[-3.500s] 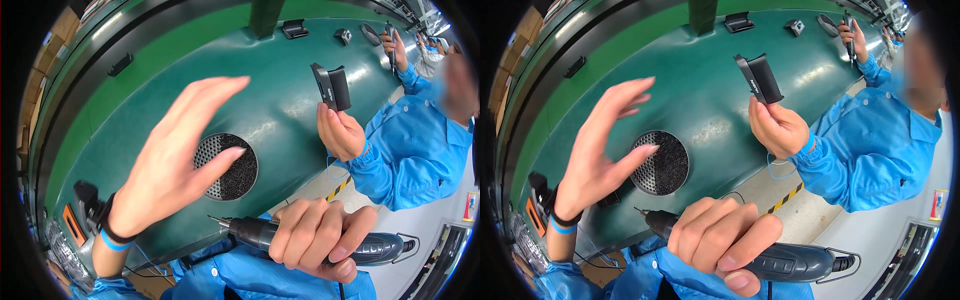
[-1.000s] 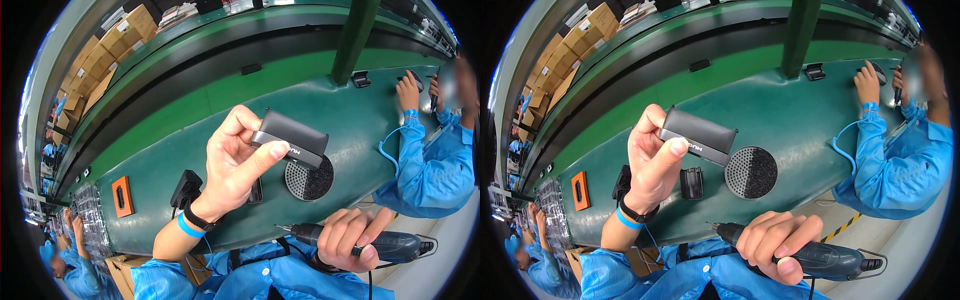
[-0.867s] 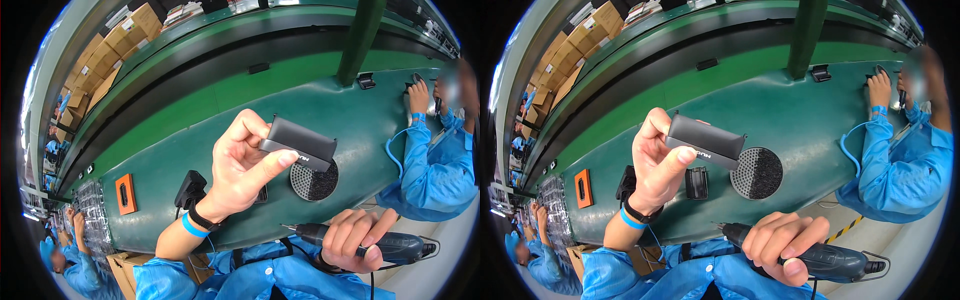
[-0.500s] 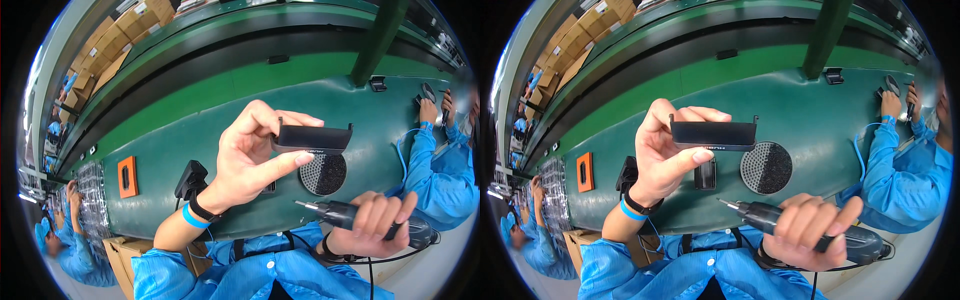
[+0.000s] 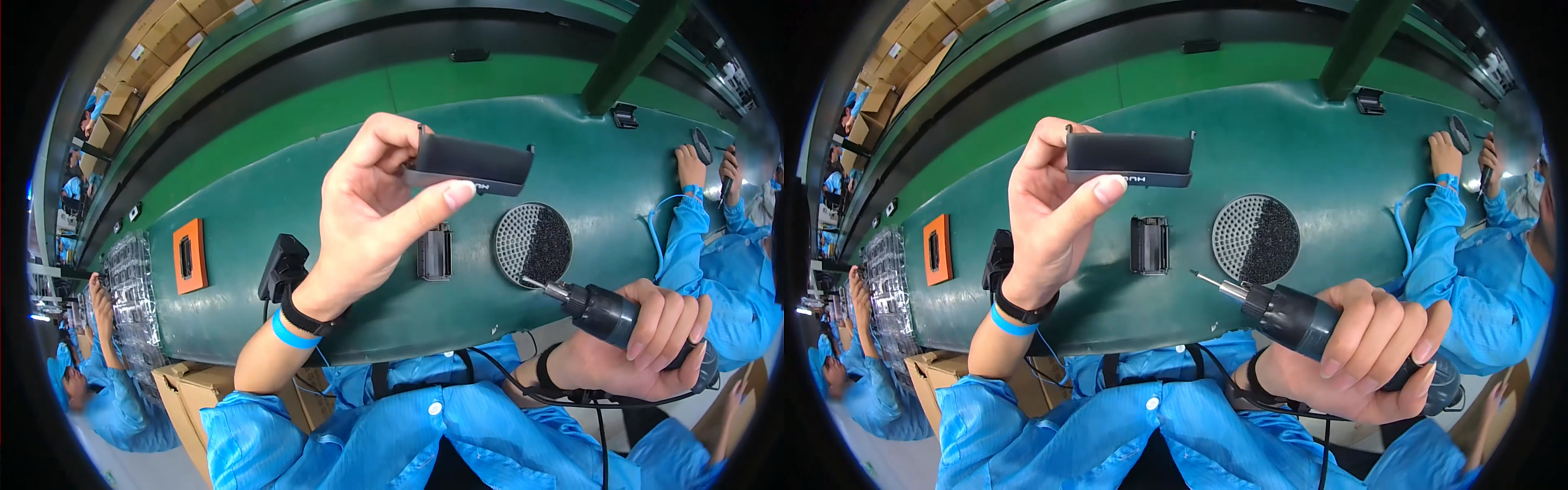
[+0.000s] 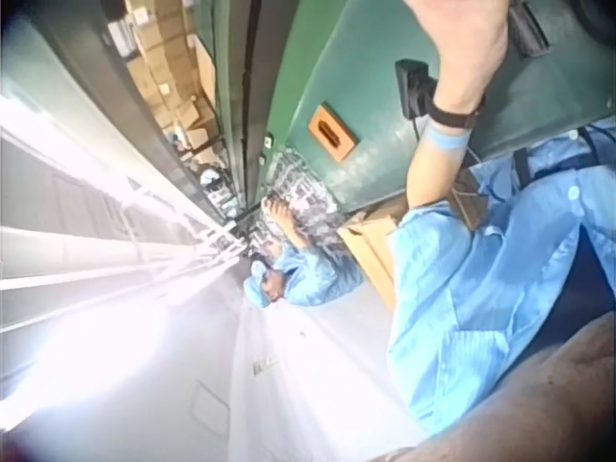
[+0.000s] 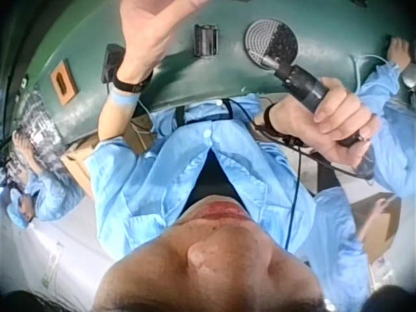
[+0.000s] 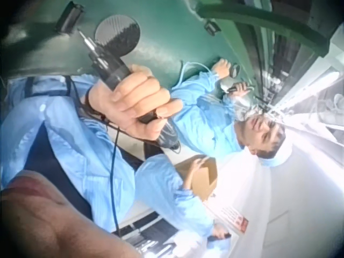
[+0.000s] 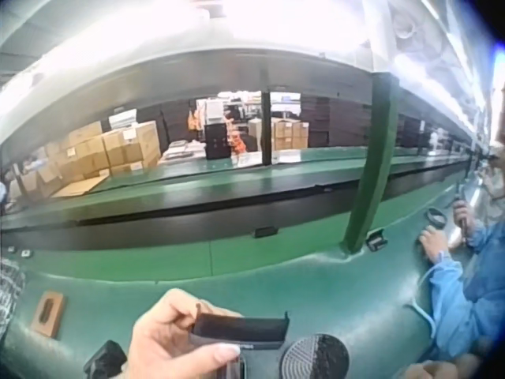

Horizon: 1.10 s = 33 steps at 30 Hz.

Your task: The person uses a power screwdriver to drive screws into small black electronic housing components on a green assembly line table, occasionally stopping to review a document and mark it with a pen.

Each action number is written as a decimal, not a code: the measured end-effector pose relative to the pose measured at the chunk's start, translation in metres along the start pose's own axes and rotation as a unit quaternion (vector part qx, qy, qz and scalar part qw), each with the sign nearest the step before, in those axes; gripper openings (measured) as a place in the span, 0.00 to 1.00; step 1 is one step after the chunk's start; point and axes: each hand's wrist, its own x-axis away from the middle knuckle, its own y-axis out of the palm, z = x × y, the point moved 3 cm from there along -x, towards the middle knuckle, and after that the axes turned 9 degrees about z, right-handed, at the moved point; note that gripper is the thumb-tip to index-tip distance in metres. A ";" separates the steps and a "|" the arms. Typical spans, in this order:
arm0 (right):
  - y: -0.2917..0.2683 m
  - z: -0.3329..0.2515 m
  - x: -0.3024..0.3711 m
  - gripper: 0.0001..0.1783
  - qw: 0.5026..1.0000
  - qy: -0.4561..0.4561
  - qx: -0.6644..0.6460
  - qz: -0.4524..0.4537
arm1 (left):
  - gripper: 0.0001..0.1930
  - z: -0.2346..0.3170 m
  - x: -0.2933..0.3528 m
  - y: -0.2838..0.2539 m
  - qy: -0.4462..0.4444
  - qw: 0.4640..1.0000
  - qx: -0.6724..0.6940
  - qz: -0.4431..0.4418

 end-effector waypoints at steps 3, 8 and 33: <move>-0.002 0.002 -0.001 0.10 1.000 0.017 0.011 0.005 | 0.14 -0.008 0.002 -0.010 -0.034 0.996 -0.073 0.033; -0.012 0.002 0.003 0.10 0.998 0.038 0.057 0.014 | 0.14 -0.068 -0.018 -0.050 -0.133 0.970 -0.195 0.062; -0.021 0.077 0.030 0.11 0.889 0.287 0.295 -0.203 | 0.25 -0.053 0.061 -0.078 0.015 0.888 -0.401 -0.225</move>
